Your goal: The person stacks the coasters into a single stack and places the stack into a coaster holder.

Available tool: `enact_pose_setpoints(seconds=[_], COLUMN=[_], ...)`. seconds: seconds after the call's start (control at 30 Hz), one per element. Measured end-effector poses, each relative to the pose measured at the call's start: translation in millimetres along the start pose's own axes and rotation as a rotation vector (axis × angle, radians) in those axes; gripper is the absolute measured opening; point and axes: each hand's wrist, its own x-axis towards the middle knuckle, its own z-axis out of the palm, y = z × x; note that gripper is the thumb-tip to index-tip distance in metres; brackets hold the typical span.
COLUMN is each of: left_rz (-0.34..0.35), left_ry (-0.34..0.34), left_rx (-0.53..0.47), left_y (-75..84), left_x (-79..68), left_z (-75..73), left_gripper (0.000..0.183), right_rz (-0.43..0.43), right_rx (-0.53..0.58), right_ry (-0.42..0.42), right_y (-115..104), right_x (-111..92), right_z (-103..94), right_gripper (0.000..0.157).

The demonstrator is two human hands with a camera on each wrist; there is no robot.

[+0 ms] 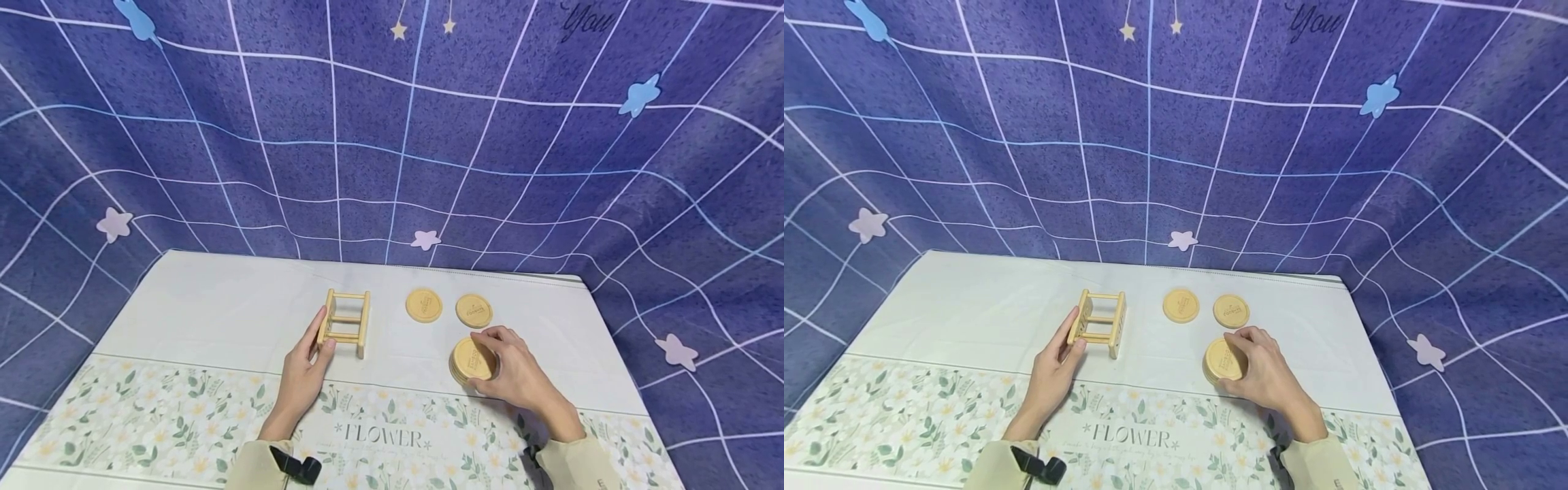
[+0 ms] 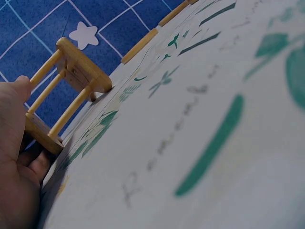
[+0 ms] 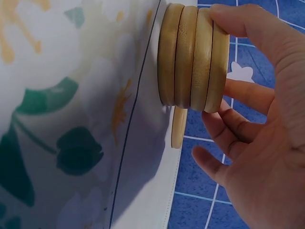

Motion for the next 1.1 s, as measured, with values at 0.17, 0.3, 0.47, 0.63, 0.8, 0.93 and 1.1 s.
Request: enact_pose_setpoints(seconds=[0.17,0.3,0.47,0.63,0.8,0.93,1.1], left_rz=[0.004,0.009,0.008,0.008,0.008,0.007,0.006], left_ry=[0.002,0.006,0.002,0.002,0.001,0.003,0.004], left_rx=[-0.004,-0.002,-0.005,-0.01,-0.014,-0.014,-0.012], left_y=[0.1,-0.2,-0.2,0.0,0.7,0.6,0.6], left_x=[0.0,0.1,0.2,0.1,0.1,0.1,0.1], left_z=[0.2,0.4,0.4,-0.1,-0.3,-0.1,-0.2], left_gripper=[0.063,0.064,0.063,0.063,0.063,0.063,0.063], right_rz=[-0.008,0.002,0.004,-0.015,-0.031,-0.021,0.003], right_rx=[-0.006,-0.006,-0.011,-0.018,-0.015,-0.004,0.022], right_ry=[-0.005,-0.008,0.001,0.028,0.037,0.037,0.044], right_y=[-0.4,-0.4,1.0,2.6,3.3,3.3,4.5], right_x=[-0.6,-1.8,-2.8,-2.0,-1.3,-1.9,-2.7], right_z=[-0.4,-0.4,0.0,0.0,-1.3,-2.9,-4.3], right_gripper=[0.087,0.089,0.099,0.104,0.103,0.102,0.1])
